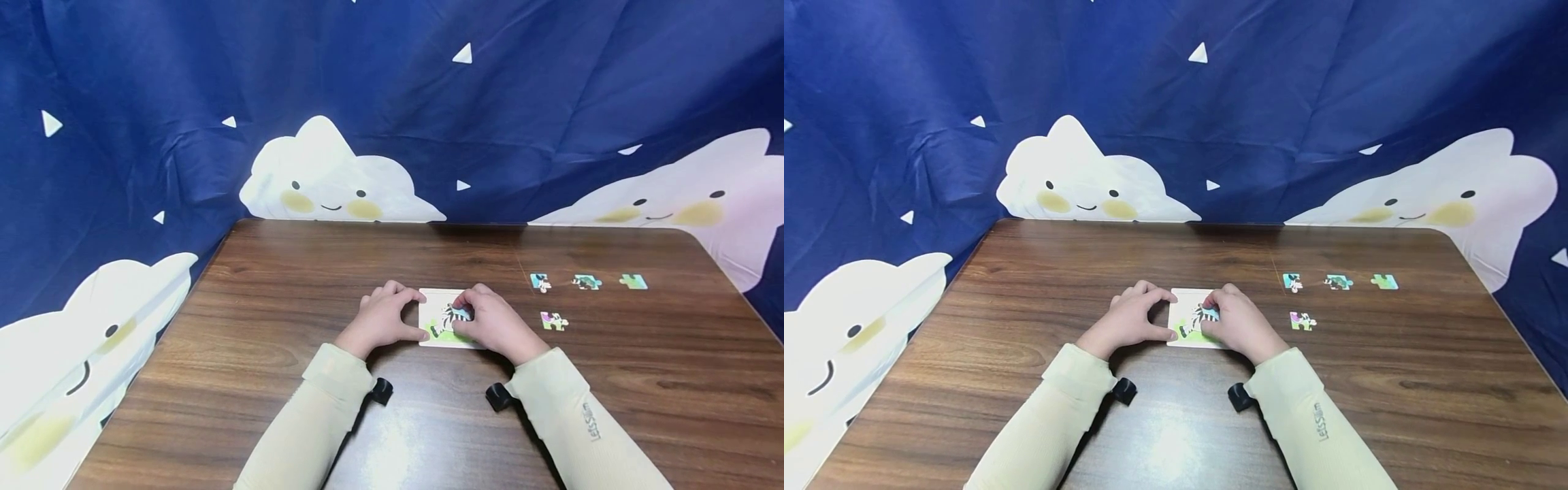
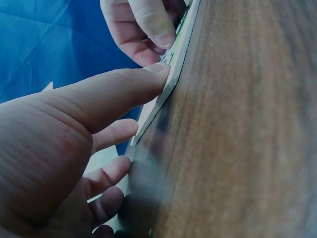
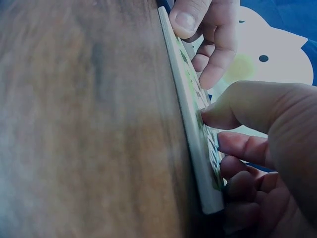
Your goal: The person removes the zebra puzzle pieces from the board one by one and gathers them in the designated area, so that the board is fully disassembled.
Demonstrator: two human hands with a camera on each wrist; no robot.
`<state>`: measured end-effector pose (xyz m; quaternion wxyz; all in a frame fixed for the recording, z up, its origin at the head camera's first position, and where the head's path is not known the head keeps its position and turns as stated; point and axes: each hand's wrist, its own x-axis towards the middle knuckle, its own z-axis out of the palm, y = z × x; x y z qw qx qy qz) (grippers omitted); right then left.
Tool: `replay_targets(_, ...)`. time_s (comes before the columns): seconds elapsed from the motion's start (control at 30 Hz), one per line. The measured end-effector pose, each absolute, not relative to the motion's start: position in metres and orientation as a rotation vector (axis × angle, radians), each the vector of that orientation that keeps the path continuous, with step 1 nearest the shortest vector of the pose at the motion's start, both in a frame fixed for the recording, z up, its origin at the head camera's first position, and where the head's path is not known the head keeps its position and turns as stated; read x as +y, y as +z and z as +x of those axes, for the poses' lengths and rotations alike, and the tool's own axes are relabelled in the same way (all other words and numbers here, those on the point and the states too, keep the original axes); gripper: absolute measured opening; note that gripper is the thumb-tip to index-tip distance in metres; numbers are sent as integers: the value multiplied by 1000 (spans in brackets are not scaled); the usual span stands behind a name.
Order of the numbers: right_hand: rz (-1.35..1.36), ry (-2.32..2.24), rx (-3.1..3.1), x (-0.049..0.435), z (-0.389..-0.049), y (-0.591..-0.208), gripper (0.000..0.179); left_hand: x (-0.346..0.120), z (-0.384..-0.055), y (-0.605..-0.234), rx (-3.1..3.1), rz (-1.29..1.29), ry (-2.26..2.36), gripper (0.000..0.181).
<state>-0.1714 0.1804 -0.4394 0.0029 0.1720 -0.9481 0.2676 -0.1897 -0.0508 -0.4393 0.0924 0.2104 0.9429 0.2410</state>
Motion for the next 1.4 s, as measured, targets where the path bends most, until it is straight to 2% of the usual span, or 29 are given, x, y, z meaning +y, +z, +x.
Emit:
replay_targets(0.4, 494, 899, -2964, 180, -171, -440, 28, -52, -190, -438, 2798, 635, 728, 63)
replay_targets(0.97, 634, 1050, -2841, 182, -170, -442, 25, -51, -190, -437, 2791, 630, 709, 63)
replay_targets(1.4, 630, 1076, -2875, 182, -170, -442, 24, -52, -190, -438, 2784, 626, 711, 63)
